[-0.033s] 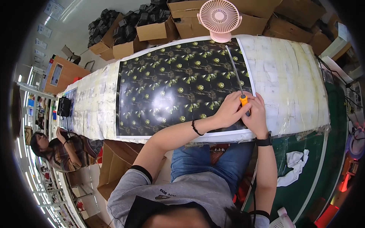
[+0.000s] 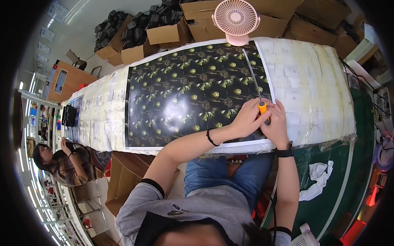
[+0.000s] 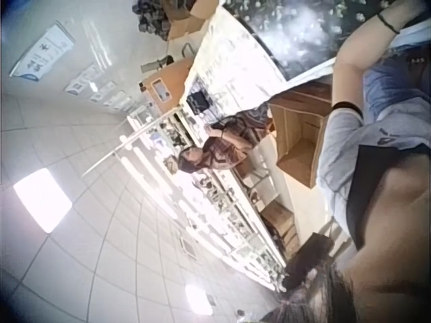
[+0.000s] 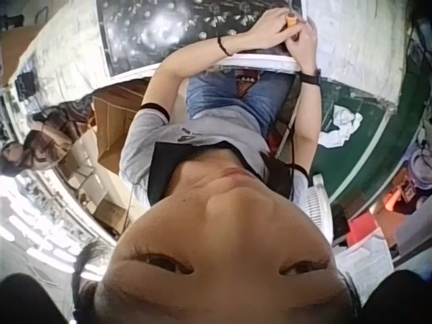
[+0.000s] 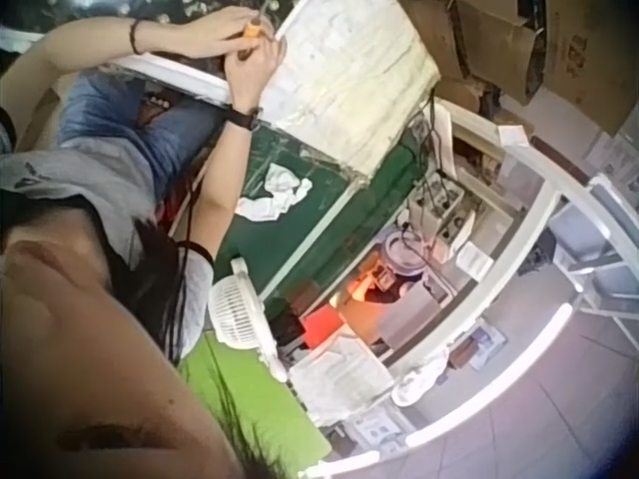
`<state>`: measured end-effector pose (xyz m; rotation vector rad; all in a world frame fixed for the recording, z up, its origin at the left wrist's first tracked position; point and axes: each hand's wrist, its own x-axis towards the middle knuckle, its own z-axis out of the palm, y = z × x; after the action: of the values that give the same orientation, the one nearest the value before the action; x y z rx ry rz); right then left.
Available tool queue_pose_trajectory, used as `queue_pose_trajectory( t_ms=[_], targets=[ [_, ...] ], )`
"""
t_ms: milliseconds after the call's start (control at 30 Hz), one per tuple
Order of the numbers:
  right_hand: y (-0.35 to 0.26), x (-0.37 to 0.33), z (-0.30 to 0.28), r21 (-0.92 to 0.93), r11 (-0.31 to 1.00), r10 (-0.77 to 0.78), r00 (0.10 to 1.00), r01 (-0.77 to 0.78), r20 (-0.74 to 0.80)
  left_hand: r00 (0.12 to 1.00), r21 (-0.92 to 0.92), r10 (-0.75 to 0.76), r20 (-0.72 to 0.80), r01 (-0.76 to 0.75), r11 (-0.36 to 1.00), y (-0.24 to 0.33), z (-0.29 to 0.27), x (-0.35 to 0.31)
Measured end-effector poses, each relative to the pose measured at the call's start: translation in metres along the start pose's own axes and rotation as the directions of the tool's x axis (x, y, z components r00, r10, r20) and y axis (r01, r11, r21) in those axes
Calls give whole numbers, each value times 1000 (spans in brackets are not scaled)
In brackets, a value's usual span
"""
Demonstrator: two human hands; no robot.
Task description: Assembling a black electrical box with internal wiring and cutting patterned film for application.
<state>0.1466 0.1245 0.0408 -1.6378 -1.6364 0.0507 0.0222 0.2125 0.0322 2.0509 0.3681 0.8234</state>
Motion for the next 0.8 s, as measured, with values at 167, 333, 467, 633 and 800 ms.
queue_pose_trajectory(
  t_ms=[167,333,467,633,800],
  targets=[
    [-1,0,0,-10,1000,5,1000,-5,26,1000,6,-20,19,19,1000,1,-2,-1],
    [-1,0,-1,-42,999,2,1000,-1,30,999,30,17,29,-18,999,4,-5,1],
    [-1,1,-1,-43,999,2,999,0,38,999,37,-18,51,16,999,3,-4,1],
    [-2,1,0,-37,999,-5,1000,5,17,1000,27,-1,23,1,1000,2,-3,0],
    [-1,1,-1,-38,999,-8,1000,9,22,1000,31,-4,24,4,1000,2,-3,0]
  ],
)
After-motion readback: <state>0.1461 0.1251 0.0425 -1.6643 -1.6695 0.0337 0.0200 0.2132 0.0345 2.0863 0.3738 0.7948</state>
